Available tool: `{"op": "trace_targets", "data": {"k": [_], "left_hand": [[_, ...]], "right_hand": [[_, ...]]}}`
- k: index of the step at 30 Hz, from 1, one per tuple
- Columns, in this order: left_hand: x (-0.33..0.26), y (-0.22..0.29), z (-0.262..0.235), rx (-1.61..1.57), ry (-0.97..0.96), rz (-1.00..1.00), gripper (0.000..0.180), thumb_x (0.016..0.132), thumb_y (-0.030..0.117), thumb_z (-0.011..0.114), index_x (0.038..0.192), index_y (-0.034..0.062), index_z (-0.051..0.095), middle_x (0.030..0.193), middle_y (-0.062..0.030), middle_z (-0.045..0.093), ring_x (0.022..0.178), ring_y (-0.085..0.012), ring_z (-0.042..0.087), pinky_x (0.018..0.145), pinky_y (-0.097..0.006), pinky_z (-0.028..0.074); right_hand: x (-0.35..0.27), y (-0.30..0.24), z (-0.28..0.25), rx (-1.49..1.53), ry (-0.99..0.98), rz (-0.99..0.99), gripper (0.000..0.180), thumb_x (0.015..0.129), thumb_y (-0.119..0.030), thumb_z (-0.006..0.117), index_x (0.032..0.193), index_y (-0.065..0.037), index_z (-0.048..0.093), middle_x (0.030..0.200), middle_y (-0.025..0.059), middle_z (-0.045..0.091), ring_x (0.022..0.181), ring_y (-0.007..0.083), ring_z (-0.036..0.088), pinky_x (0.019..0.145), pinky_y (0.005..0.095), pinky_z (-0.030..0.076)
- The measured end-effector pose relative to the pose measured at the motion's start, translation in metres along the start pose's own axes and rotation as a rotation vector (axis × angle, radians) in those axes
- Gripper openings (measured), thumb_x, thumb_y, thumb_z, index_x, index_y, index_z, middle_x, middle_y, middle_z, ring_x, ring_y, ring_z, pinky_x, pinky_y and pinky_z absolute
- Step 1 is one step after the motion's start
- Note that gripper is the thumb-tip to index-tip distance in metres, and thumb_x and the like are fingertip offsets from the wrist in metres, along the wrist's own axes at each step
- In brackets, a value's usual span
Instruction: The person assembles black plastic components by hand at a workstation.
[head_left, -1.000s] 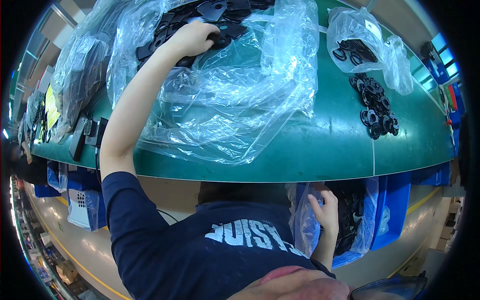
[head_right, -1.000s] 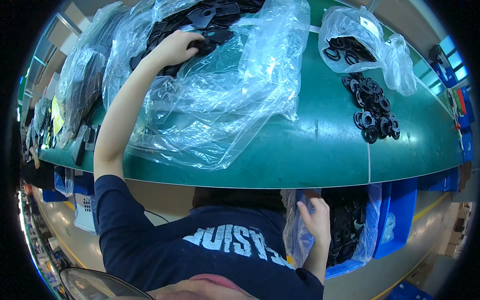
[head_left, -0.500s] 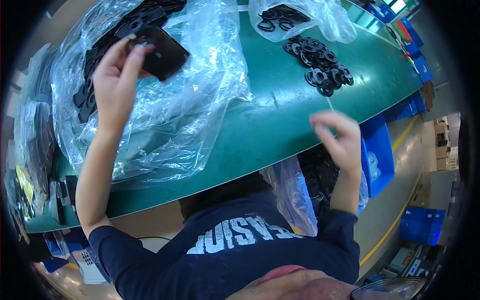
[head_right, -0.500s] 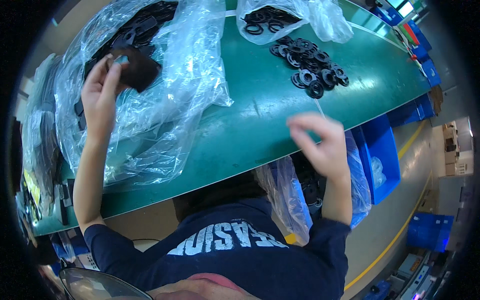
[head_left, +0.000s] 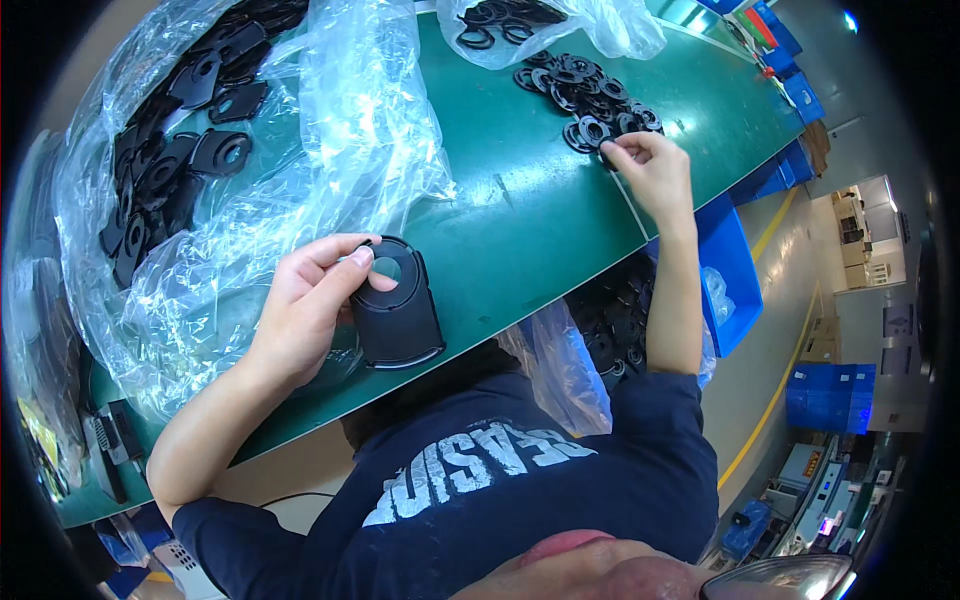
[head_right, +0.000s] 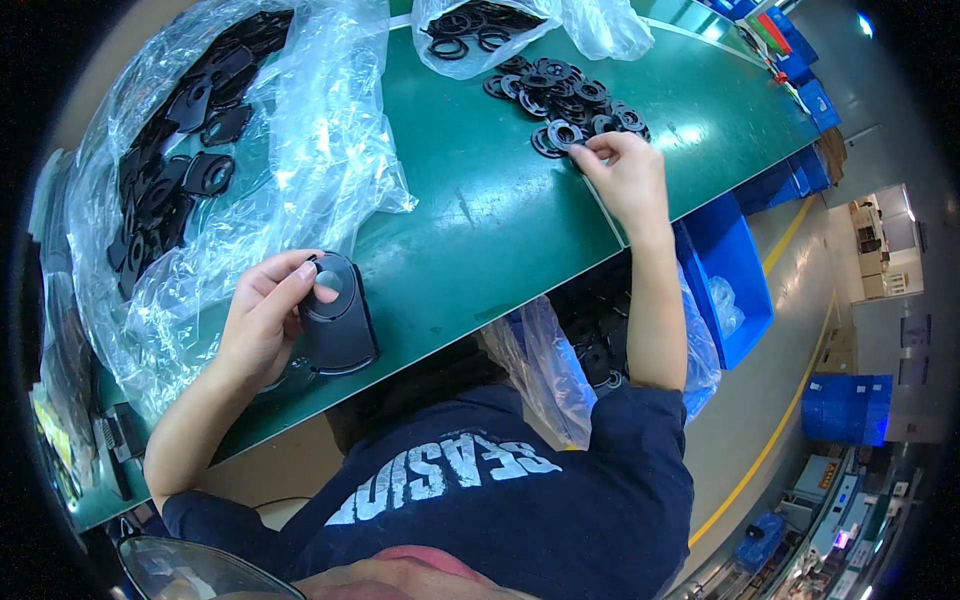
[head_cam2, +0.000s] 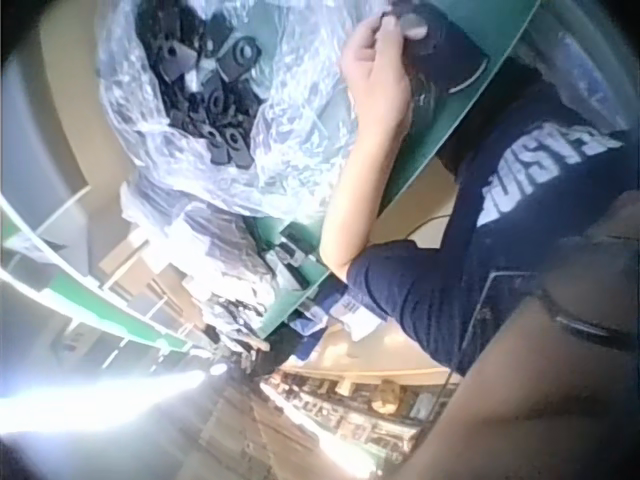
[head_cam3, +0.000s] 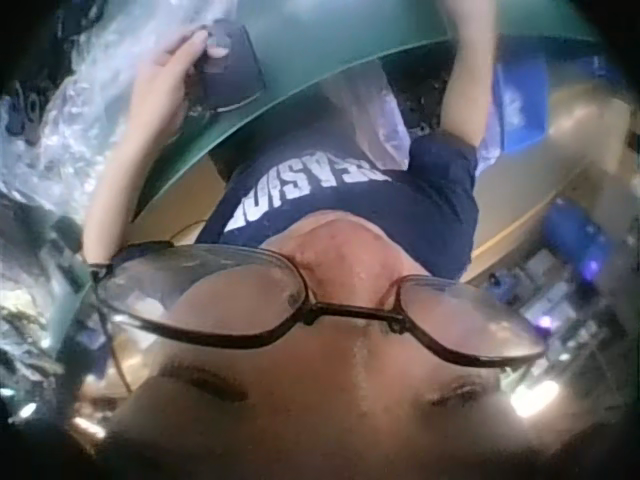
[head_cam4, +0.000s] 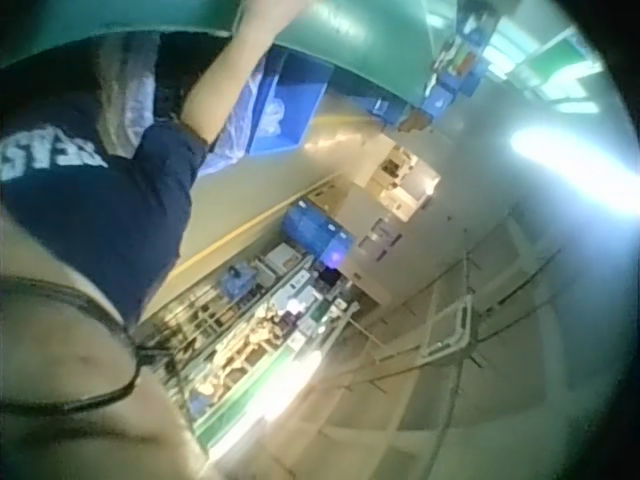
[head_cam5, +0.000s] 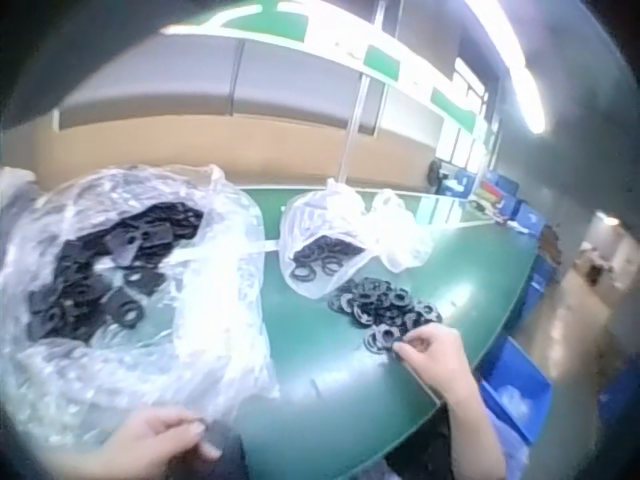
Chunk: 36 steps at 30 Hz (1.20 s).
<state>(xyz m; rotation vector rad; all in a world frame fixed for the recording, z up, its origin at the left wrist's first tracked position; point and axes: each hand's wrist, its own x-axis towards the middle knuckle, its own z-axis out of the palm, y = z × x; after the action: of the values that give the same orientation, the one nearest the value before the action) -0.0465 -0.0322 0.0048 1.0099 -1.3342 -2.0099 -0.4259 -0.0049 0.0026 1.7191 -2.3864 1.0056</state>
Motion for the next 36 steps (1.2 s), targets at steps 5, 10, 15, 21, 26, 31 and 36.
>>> {"op": "trace_targets", "data": {"k": [5, 10, 15, 21, 26, 31, 36], "left_hand": [[0.002, -0.005, 0.006, -0.029, -0.019, -0.059, 0.028, 0.092, 0.019, 0.052, 0.113, 0.0005, 0.054, 0.090, -0.0080, 0.065, 0.073, -0.0107, 0.063, 0.055, -0.020, 0.050], [0.003, -0.010, 0.008, -0.046, -0.012, -0.096, 0.028, 0.093, 0.019, 0.051, 0.115, 0.0011, 0.053, 0.092, -0.0072, 0.065, 0.074, -0.0098, 0.064, 0.054, -0.018, 0.050], [0.003, -0.013, 0.006, -0.053, -0.021, -0.096, 0.029, 0.093, 0.020, 0.051, 0.116, 0.0016, 0.053, 0.095, -0.0067, 0.066, 0.075, -0.0097, 0.063, 0.056, -0.017, 0.049], [0.000, -0.008, 0.008, -0.066, -0.010, -0.105, 0.032, 0.093, 0.020, 0.050, 0.120, 0.0016, 0.050, 0.100, -0.0074, 0.065, 0.079, -0.0110, 0.064, 0.059, -0.019, 0.050], [0.002, -0.009, 0.003, -0.171, -0.129, -0.076, 0.038, 0.092, 0.016, 0.051, 0.126, 0.0008, 0.044, 0.111, -0.0112, 0.060, 0.093, -0.0192, 0.064, 0.079, -0.034, 0.054], [0.000, -0.011, 0.001, -0.249, -0.211, -0.048, 0.042, 0.090, 0.014, 0.052, 0.129, 0.0002, 0.042, 0.110, -0.0097, 0.059, 0.095, -0.0183, 0.062, 0.083, -0.032, 0.053], [-0.001, -0.012, 0.001, -0.226, -0.224, -0.015, 0.042, 0.090, 0.015, 0.052, 0.129, 0.0006, 0.043, 0.107, -0.0081, 0.060, 0.092, -0.0151, 0.062, 0.081, -0.030, 0.052]], "right_hand": [[-0.014, 0.007, 0.012, -0.109, 0.096, -0.102, 0.026, 0.069, -0.021, 0.075, 0.085, -0.001, 0.068, 0.075, 0.0116, 0.061, 0.065, 0.0253, 0.060, 0.061, 0.0340, 0.048], [-0.017, 0.013, 0.013, -0.104, 0.180, -0.124, 0.022, 0.069, -0.016, 0.074, 0.085, -0.001, 0.068, 0.076, 0.0121, 0.060, 0.066, 0.0256, 0.060, 0.061, 0.0340, 0.048], [-0.020, 0.010, 0.009, -0.124, 0.122, -0.187, 0.018, 0.074, -0.011, 0.070, 0.087, 0.000, 0.067, 0.082, 0.0131, 0.061, 0.063, 0.0243, 0.059, 0.059, 0.0312, 0.048], [-0.053, -0.047, 0.007, 0.262, 0.279, -0.226, 0.011, 0.077, -0.004, 0.068, 0.087, 0.002, 0.066, 0.084, 0.0113, 0.060, 0.059, 0.0167, 0.056, 0.055, 0.0262, 0.046], [-0.085, -0.120, 0.006, 0.357, -0.091, -0.664, 0.017, 0.072, 0.000, 0.070, 0.088, 0.002, 0.065, 0.088, 0.0138, 0.063, 0.075, 0.0267, 0.063, 0.065, 0.0315, 0.051], [-0.095, -0.143, 0.033, 0.349, -0.189, -0.958, 0.025, 0.066, 0.000, 0.068, 0.090, 0.004, 0.063, 0.094, 0.0117, 0.062, 0.069, 0.0232, 0.059, 0.060, 0.0313, 0.050], [-0.098, -0.150, 0.044, 0.280, -0.179, -0.997, 0.032, 0.060, 0.002, 0.071, 0.091, 0.005, 0.063, 0.098, 0.0134, 0.062, 0.069, 0.0250, 0.057, 0.059, 0.0319, 0.049]]}}
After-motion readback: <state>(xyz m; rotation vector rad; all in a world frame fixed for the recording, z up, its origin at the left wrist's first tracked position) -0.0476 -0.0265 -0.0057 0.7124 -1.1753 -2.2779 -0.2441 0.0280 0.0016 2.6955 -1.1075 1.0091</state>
